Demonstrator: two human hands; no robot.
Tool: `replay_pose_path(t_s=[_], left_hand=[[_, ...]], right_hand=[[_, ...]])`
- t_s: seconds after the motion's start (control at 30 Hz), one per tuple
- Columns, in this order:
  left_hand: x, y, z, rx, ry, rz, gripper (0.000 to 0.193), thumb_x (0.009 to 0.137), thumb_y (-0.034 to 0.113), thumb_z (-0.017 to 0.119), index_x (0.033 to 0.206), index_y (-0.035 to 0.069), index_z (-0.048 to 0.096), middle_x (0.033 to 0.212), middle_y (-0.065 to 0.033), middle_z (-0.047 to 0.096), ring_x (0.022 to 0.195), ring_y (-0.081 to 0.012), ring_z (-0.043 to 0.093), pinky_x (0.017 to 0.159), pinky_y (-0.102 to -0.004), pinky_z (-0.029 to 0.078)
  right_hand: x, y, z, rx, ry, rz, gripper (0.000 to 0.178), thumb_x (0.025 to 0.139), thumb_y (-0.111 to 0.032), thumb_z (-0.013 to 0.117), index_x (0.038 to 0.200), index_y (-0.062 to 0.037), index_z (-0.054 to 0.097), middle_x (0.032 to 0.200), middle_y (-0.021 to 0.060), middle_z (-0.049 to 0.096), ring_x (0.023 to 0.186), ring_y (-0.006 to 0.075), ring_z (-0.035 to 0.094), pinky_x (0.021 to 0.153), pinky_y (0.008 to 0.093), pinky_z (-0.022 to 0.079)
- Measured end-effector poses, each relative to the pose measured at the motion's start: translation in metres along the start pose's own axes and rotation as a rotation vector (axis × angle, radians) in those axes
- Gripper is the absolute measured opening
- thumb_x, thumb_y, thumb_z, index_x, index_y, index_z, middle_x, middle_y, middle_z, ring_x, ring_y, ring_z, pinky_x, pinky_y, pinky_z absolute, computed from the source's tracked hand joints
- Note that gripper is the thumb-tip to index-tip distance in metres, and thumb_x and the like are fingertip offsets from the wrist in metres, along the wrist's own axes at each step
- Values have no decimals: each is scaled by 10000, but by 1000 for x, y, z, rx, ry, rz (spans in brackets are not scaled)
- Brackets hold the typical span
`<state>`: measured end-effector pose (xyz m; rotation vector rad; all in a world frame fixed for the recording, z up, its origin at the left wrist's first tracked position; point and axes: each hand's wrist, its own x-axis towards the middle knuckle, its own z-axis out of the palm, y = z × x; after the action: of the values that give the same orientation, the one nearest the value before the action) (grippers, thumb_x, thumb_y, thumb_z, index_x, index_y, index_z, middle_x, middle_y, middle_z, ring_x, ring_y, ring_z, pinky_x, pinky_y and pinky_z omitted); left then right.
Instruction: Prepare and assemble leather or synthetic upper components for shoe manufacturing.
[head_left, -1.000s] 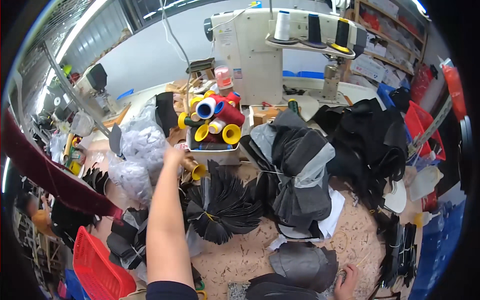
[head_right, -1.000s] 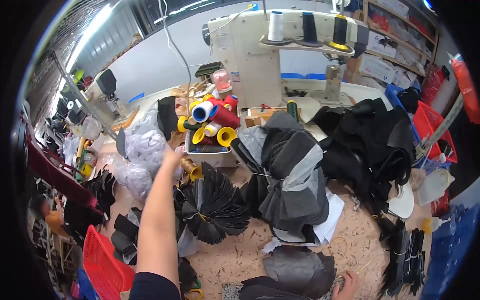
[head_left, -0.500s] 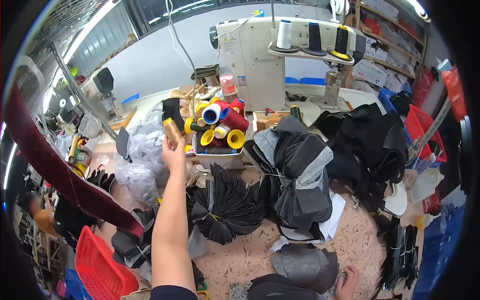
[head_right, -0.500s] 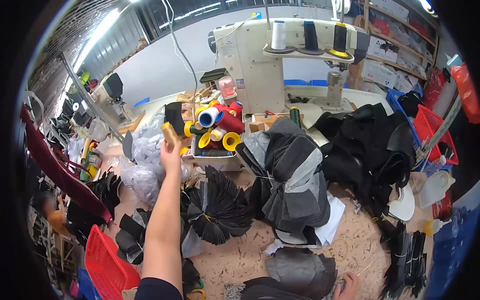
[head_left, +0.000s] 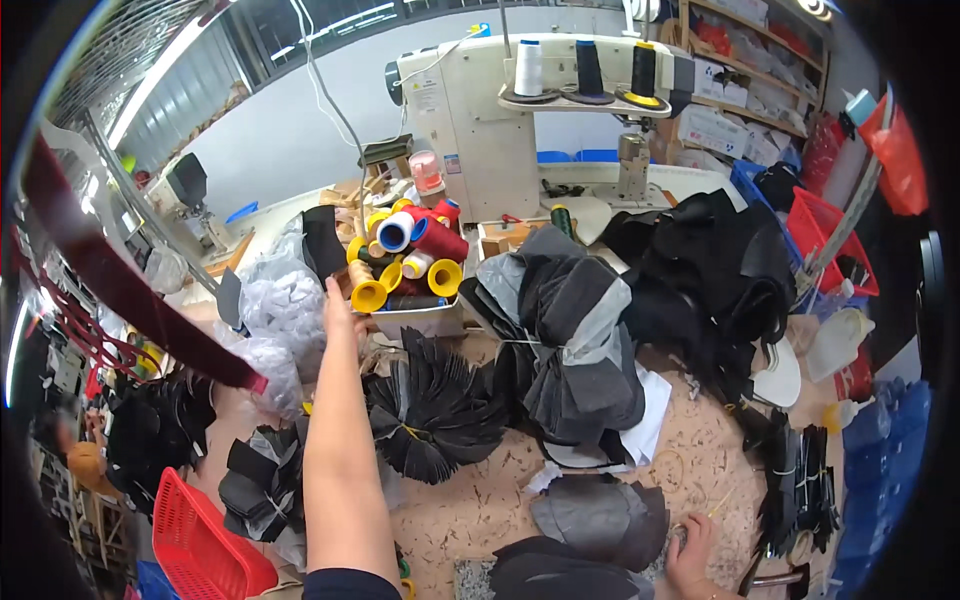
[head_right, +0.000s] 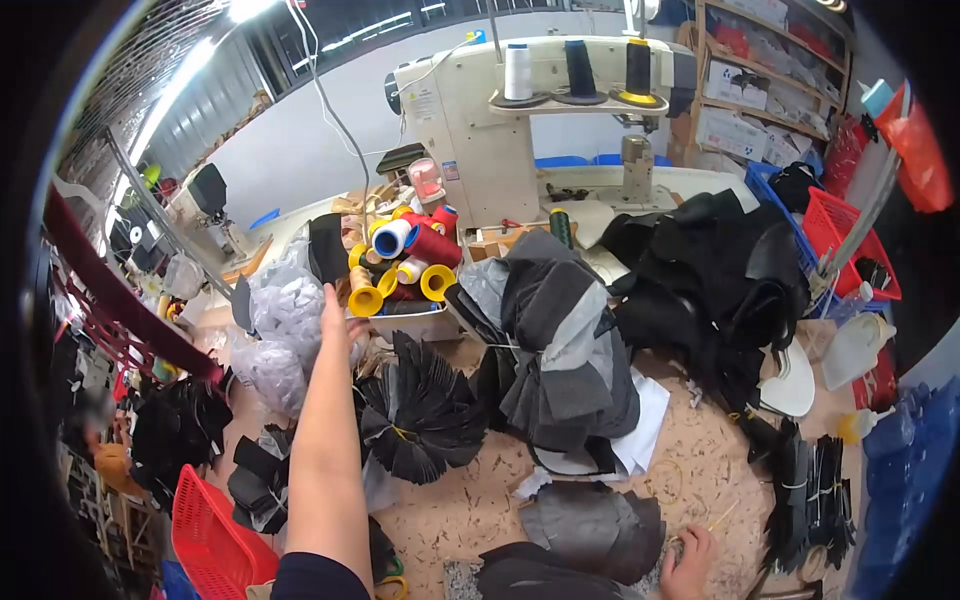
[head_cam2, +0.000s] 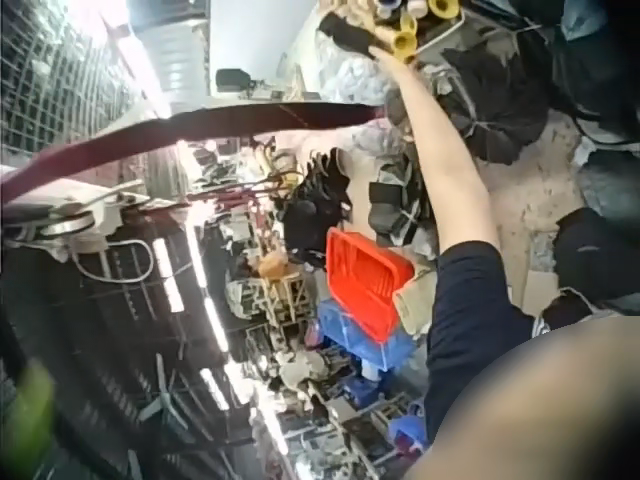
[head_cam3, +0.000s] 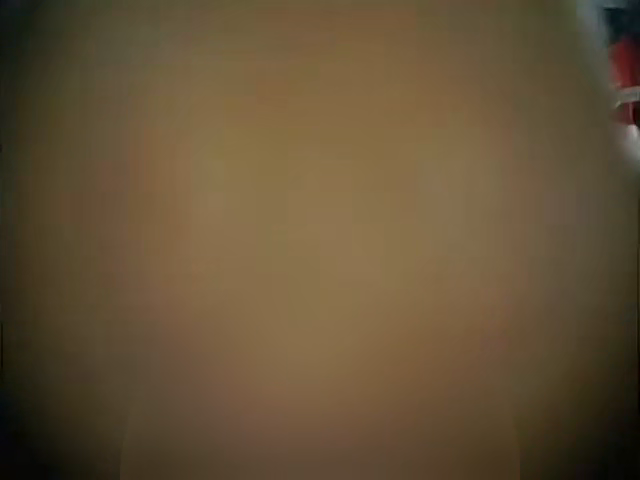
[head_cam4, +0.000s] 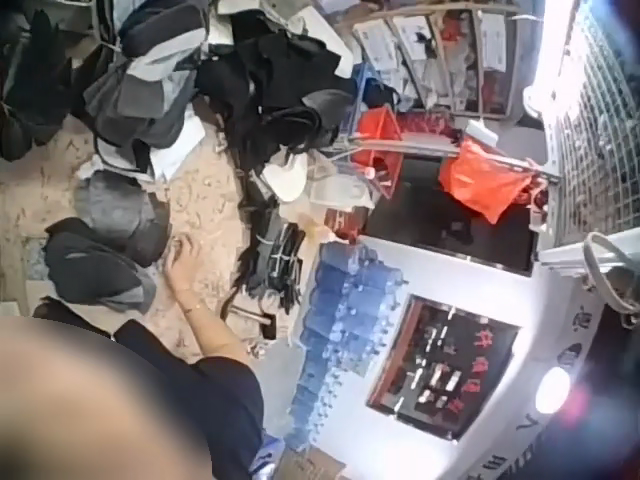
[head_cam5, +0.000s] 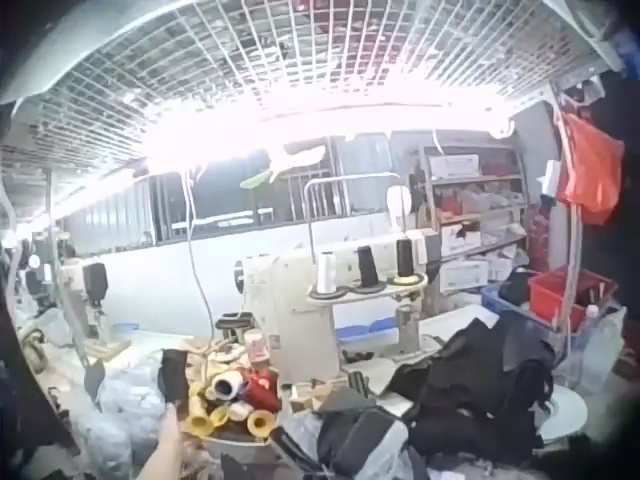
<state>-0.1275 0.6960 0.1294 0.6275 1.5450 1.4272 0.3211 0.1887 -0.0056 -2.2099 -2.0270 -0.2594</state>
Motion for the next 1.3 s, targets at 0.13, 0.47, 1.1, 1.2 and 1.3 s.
replay_pose_path(t_s=[0.13,0.47,1.1,1.2,1.3], left_hand=[[-88,-25,-18,-180,93,425,428,974,407,481,1186,38,531,1039,-62,556,917,-168,548,794,-302,458],[-496,-183,-140,332,-1255,920,228,783,58,686,1009,55,657,976,-75,654,945,-246,627,834,-339,498],[-640,-291,-259,630,-740,1400,229,768,104,708,993,92,671,1080,-57,629,1119,-301,544,957,-443,418],[-632,-300,-215,625,-808,1403,238,796,122,690,1028,89,649,1098,-66,618,1110,-308,545,934,-433,433],[-638,-311,-185,626,-836,1359,293,816,209,688,1081,102,626,1080,-75,610,1072,-313,551,906,-446,441]], right_hand=[[6,-12,-9,498,19,259,369,756,-71,595,1110,2,517,1203,203,481,1126,403,436,988,481,337],[-17,-13,9,480,175,169,393,790,-113,635,1135,18,499,1203,209,481,1131,392,441,991,462,353],[-159,90,-14,223,213,315,419,824,-356,637,1107,-53,575,1139,144,579,1125,359,496,1020,486,326],[-153,92,-5,211,315,362,434,833,-363,633,1119,-42,575,1175,148,556,1187,351,471,1039,463,325],[-160,84,-40,274,109,522,498,815,-375,650,1191,-61,560,1235,145,519,1220,341,456,1047,459,320]])
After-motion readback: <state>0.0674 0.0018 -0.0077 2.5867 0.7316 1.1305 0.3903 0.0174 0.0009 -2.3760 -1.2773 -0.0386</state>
